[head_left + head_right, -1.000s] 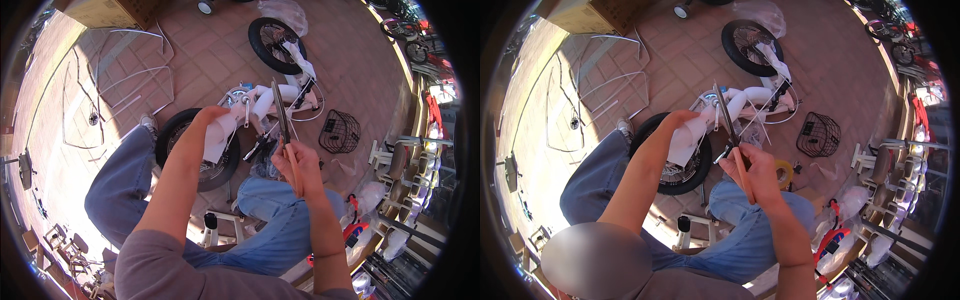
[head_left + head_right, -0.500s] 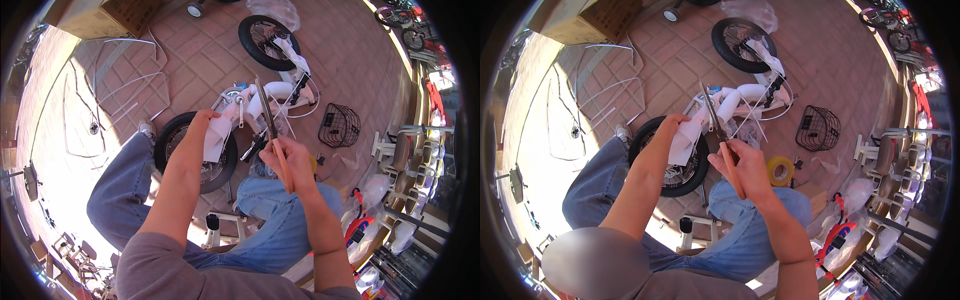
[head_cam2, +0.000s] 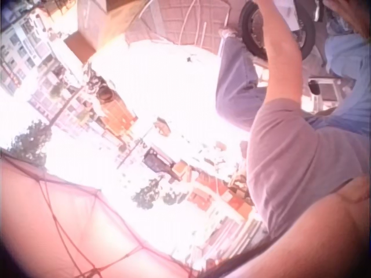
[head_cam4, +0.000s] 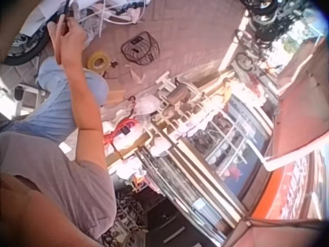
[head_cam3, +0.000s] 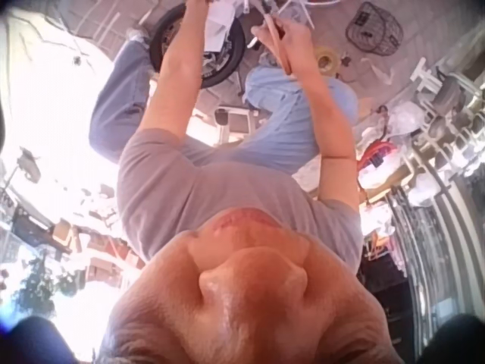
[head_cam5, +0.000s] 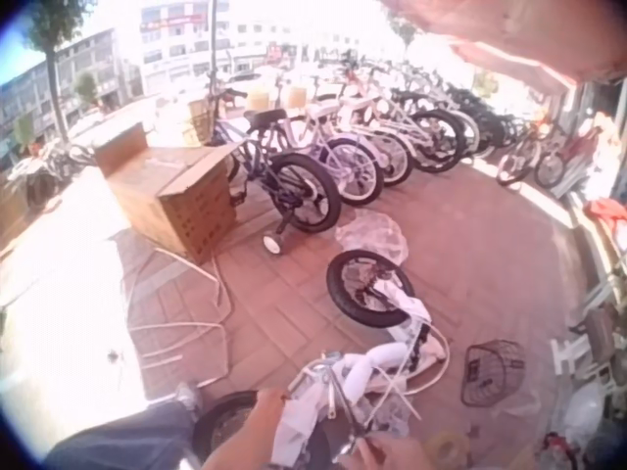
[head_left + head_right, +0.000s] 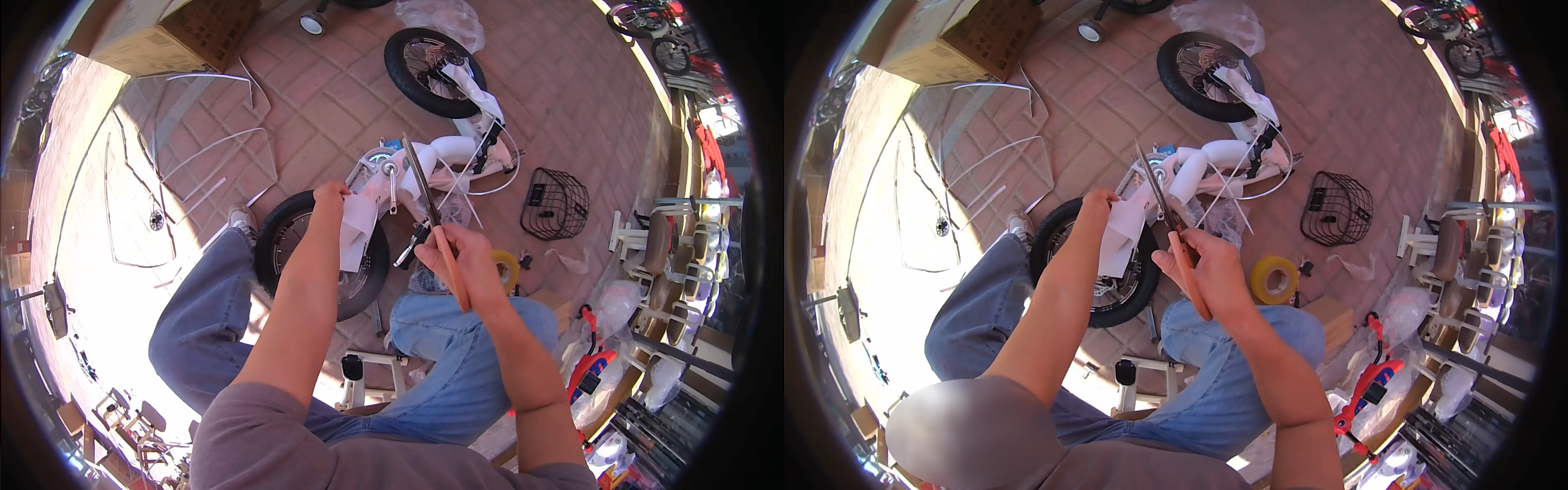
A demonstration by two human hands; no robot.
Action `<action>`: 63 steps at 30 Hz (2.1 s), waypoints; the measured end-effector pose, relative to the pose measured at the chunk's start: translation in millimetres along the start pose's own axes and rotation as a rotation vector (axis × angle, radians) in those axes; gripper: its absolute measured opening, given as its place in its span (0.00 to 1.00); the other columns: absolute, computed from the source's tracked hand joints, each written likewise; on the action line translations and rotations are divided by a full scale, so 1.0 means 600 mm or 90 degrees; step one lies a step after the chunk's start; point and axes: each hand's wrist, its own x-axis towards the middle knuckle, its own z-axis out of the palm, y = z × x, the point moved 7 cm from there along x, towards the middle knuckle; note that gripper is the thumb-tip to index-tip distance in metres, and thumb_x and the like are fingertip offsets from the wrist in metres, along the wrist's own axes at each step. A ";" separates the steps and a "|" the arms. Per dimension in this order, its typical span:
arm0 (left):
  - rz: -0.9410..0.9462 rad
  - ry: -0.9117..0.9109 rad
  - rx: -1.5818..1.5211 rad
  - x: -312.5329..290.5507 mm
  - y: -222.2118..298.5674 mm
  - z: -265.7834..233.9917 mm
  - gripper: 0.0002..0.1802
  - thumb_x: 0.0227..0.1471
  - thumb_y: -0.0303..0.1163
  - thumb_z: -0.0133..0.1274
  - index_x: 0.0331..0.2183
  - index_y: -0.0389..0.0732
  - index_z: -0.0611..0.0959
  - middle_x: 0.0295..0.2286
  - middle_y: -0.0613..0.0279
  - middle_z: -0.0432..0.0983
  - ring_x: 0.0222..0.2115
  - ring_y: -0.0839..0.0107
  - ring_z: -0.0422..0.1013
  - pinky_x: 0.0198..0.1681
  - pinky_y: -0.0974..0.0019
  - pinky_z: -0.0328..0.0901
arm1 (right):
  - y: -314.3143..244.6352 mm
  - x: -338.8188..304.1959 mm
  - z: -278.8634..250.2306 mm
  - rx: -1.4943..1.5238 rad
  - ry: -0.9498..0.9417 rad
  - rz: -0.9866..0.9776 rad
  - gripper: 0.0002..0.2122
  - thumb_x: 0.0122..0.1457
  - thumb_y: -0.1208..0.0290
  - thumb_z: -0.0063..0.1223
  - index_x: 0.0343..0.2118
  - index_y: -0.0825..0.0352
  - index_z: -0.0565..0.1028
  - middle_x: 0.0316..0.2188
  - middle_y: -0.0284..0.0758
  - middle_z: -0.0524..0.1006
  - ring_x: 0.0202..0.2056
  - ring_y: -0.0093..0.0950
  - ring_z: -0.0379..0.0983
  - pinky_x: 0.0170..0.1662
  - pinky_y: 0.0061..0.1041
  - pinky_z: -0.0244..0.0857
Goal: The person is assembling a white bicycle. They use scissors to cut protective wrapping and tape, open a cardboard box to retrieve reflectors, and apply yellow tape to the reflectors. The person then handles the bicycle frame and wheels.
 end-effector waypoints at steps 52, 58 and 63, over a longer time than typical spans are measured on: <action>0.394 -0.254 0.250 -0.311 0.097 0.151 0.29 0.53 0.36 0.54 0.54 0.40 0.66 0.44 0.58 0.71 0.40 0.69 0.70 0.42 0.66 0.66 | 0.127 0.050 -0.204 0.284 0.119 -0.056 0.15 0.61 0.58 0.46 0.39 0.66 0.65 0.21 0.31 0.68 0.19 0.19 0.65 0.19 0.18 0.57; 0.585 -0.062 0.596 -0.182 0.099 0.282 0.32 0.43 0.37 0.60 0.49 0.34 0.70 0.39 0.46 0.73 0.40 0.54 0.71 0.44 0.58 0.65 | 0.234 0.084 -0.037 0.640 -0.079 0.091 0.12 0.62 0.57 0.45 0.34 0.62 0.66 0.19 0.28 0.64 0.17 0.20 0.61 0.18 0.19 0.57; 0.651 0.028 0.750 -0.148 0.097 0.341 0.31 0.39 0.40 0.63 0.49 0.53 0.74 0.47 0.57 0.67 0.49 0.55 0.64 0.47 0.44 0.59 | 0.282 0.142 0.044 0.768 -0.087 0.238 0.13 0.61 0.54 0.47 0.31 0.61 0.67 0.15 0.29 0.63 0.15 0.22 0.60 0.16 0.20 0.54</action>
